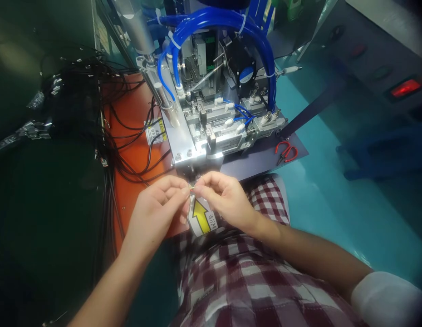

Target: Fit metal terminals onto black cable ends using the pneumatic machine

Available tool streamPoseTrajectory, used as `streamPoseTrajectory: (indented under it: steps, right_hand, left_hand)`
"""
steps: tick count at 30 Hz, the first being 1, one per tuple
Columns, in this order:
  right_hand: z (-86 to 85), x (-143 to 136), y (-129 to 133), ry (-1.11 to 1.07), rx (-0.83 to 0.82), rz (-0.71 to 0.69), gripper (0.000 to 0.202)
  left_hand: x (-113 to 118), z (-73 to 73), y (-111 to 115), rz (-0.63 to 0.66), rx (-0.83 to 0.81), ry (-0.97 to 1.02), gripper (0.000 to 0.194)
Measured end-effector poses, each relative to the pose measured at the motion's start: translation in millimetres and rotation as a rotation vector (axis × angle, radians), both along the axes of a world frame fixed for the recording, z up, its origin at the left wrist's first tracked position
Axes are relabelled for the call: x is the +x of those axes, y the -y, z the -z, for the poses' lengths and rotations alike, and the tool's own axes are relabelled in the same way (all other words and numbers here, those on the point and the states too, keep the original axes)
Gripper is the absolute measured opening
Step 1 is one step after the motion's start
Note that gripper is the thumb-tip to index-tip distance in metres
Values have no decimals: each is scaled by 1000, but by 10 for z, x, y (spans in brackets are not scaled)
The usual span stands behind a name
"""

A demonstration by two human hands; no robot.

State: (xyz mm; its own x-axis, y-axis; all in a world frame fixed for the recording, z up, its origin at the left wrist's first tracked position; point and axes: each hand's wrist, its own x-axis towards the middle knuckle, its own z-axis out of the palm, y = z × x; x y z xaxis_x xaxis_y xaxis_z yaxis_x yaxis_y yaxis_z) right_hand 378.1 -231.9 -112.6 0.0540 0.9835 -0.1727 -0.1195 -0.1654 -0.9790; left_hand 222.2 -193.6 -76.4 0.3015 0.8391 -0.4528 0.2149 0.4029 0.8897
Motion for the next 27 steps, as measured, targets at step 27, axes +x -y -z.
streamPoseTrajectory:
  steps: [27]
  right_hand:
    - [-124, 74, -33, 331, 43, -43, 10]
  left_hand:
    - [23, 18, 17, -8, -6, -19, 21]
